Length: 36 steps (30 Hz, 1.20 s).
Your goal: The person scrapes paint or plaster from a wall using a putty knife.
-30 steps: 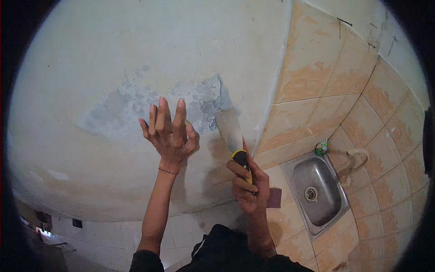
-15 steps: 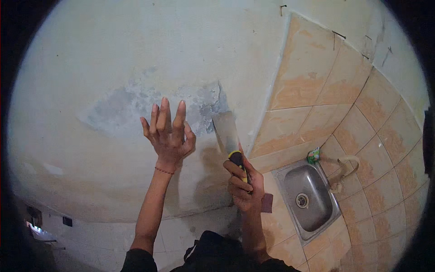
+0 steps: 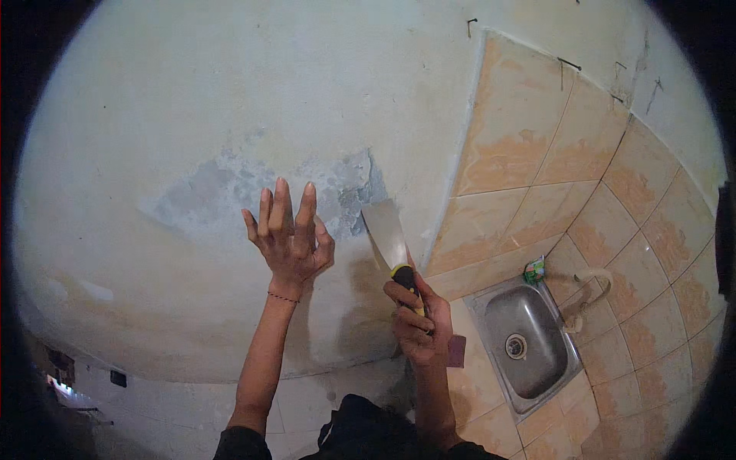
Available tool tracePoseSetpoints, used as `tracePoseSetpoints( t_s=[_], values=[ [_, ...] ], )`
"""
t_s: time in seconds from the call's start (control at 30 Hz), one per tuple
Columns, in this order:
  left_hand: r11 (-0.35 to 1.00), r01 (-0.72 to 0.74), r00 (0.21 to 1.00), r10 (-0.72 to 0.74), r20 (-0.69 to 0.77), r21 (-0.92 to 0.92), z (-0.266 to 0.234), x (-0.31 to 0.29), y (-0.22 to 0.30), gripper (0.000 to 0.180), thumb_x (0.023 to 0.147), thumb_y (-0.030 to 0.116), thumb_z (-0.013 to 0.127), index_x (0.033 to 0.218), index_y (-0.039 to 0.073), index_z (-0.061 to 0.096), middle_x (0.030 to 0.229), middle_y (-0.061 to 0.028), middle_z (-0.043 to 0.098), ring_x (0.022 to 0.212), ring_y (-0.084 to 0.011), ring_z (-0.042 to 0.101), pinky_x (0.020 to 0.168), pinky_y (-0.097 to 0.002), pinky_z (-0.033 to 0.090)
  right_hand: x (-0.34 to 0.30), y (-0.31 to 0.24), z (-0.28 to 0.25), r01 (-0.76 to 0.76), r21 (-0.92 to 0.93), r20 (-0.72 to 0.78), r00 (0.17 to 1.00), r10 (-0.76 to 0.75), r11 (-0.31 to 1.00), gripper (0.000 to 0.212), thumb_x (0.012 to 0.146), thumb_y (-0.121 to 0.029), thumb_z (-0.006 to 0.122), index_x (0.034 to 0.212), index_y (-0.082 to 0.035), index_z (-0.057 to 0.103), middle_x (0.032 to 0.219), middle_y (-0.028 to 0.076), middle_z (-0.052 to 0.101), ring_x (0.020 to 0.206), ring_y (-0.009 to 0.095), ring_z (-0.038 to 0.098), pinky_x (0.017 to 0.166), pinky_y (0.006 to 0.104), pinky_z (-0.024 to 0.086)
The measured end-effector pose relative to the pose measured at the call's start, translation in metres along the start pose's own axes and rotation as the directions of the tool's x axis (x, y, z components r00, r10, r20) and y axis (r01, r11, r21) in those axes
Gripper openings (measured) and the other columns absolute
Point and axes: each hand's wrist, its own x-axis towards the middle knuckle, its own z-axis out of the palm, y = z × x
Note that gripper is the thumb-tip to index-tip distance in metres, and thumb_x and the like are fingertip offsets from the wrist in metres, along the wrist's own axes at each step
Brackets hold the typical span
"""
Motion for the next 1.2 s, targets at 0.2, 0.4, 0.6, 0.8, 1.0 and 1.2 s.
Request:
tracePoseSetpoints(
  t_s=[0.2, 0.4, 0.6, 0.8, 1.0, 1.2],
  values=[
    [1.0, 0.003, 1.0, -0.003, -0.002, 0.003, 0.001, 0.002, 0.0, 0.059, 0.084, 0.028, 0.046, 0.142, 0.025, 0.049, 0.148, -0.0087, 0.04, 0.143, -0.0258, 0.028, 0.122, -0.0481, 0.004, -0.007, -0.004, 0.005, 0.008, -0.066, -0.064, 0.998, -0.013, 0.998, 0.036, 0.106, -0.023, 0.034, 0.14, -0.011, 0.039, 0.081, 0.005, 0.036, 0.047, 0.007, 0.038, 0.029, 0.0167, 0.034],
    [0.999, 0.028, 0.998, -0.029, 0.062, 0.025, -0.002, 0.005, 0.002, 0.059, 0.086, 0.033, 0.043, 0.145, 0.023, 0.047, 0.153, -0.0112, 0.036, 0.146, -0.0287, 0.023, 0.121, -0.0492, 0.001, -0.002, -0.002, 0.011, 0.002, -0.04, -0.05, 0.999, -0.004, 0.999, 0.025, 0.107, -0.022, 0.03, 0.117, -0.004, 0.043, 0.081, 0.004, 0.036, 0.048, 0.007, 0.037, 0.029, 0.0165, 0.033],
    [0.999, 0.028, 0.998, -0.029, 0.052, 0.032, -0.001, 0.005, 0.002, 0.059, 0.089, 0.037, 0.041, 0.146, 0.021, 0.044, 0.154, -0.0122, 0.034, 0.147, -0.0299, 0.021, 0.121, -0.0504, -0.001, -0.003, -0.001, 0.014, 0.023, -0.128, -0.082, 0.996, -0.034, 0.992, 0.033, 0.107, -0.022, 0.03, 0.138, -0.013, 0.039, 0.082, 0.003, 0.036, 0.047, 0.005, 0.037, 0.031, 0.0153, 0.035],
    [0.999, 0.028, 0.999, -0.03, 0.039, 0.042, 0.001, 0.006, 0.003, 0.059, 0.09, 0.037, 0.039, 0.146, 0.021, 0.044, 0.154, -0.0118, 0.034, 0.146, -0.0299, 0.022, 0.121, -0.0505, -0.001, -0.008, 0.0, 0.018, 0.043, -0.109, -0.106, 0.993, -0.054, 0.993, 0.038, 0.108, -0.021, 0.027, 0.143, -0.013, 0.037, 0.082, 0.003, 0.036, 0.047, 0.005, 0.037, 0.031, 0.0155, 0.035],
    [0.998, 0.027, 0.999, -0.03, 0.046, 0.048, -0.001, 0.006, 0.001, 0.058, 0.089, 0.037, 0.041, 0.145, 0.022, 0.047, 0.154, -0.0113, 0.034, 0.147, -0.0292, 0.022, 0.121, -0.0507, 0.001, -0.008, 0.0, 0.018, 0.023, -0.083, -0.115, 0.993, -0.032, 0.996, 0.039, 0.108, -0.021, 0.028, 0.145, -0.013, 0.035, 0.082, 0.003, 0.035, 0.047, 0.005, 0.037, 0.03, 0.0148, 0.034],
    [0.998, 0.038, 0.998, -0.041, 0.057, 0.055, -0.001, 0.005, 0.003, 0.058, 0.089, 0.037, 0.041, 0.145, 0.023, 0.047, 0.154, -0.0096, 0.035, 0.147, -0.0275, 0.022, 0.122, -0.0501, 0.001, -0.006, -0.003, 0.017, 0.015, -0.138, -0.123, 0.992, -0.032, 0.99, 0.04, 0.108, -0.022, 0.027, 0.147, -0.016, 0.035, 0.081, 0.003, 0.036, 0.046, 0.005, 0.036, 0.029, 0.0152, 0.034]
  ],
)
